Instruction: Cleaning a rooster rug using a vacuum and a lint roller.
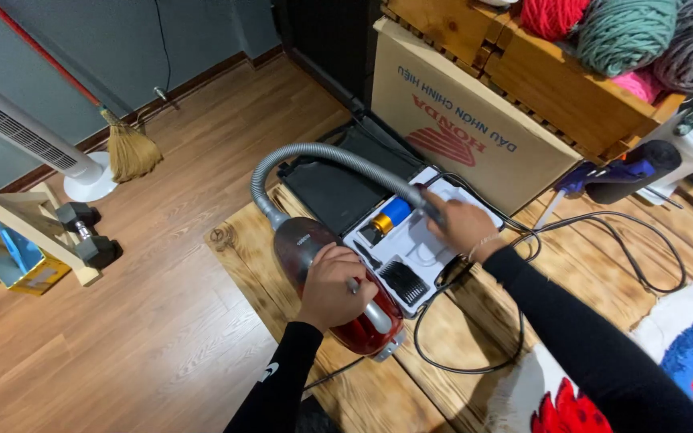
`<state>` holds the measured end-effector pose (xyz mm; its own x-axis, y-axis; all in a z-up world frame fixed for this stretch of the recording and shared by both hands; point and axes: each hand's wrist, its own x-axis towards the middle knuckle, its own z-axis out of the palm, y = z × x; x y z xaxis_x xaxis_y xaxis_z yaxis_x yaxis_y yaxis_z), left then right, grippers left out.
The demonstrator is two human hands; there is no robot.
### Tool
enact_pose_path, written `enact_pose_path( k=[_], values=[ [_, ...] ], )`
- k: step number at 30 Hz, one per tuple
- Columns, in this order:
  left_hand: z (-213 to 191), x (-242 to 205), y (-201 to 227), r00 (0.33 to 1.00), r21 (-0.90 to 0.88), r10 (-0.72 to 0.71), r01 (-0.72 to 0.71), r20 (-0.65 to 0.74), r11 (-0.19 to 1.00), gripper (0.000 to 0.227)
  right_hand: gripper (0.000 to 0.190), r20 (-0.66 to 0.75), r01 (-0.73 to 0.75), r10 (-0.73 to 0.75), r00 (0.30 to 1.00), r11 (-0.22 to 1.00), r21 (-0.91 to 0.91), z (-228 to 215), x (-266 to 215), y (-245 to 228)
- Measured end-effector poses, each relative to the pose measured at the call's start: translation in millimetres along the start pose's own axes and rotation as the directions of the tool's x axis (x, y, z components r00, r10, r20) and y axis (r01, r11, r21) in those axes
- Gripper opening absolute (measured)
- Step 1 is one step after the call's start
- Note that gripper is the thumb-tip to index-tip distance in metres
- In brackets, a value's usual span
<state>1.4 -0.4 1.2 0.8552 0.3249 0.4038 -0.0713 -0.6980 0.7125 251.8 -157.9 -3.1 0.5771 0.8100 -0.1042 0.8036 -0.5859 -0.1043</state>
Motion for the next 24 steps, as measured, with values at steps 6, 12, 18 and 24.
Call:
enact_pose_path(
  k=[6, 12, 18, 24],
  values=[
    [5.0, 1.1, 2.1, 0.999, -0.001, -0.019, 0.019, -0.032, 1.0, 0.022, 0.059, -0.026, 0.014, -0.006, 1.0, 0.949, 0.316, 4.0, -51.0, -40.9],
    [-8.6, -4.7, -1.1, 0.997, 0.039, 0.063, -0.065, 0.052, 0.997, 0.028, 0.064, -0.08, 0.134, -0.107, 0.991, 0.81, 0.571, 22.0, -82.0, -87.2],
    [-37.3, -22.1, -4.1, 0.986, -0.053, 0.069, -0.061, 0.153, 0.997, 0.019, 0.057, 0.001, 0.117, -0.155, 0.988, 0.753, 0.647, 44.7, -82.8, -96.8],
    [-45.6, -35.7, 0.3, 0.98, -0.02, -0.017, 0.021, 0.197, 1.0, 0.013, 0.049, 0.153, 0.15, -0.256, 0.954, 0.855, 0.496, 42.9, -90.6, -118.2]
  ],
)
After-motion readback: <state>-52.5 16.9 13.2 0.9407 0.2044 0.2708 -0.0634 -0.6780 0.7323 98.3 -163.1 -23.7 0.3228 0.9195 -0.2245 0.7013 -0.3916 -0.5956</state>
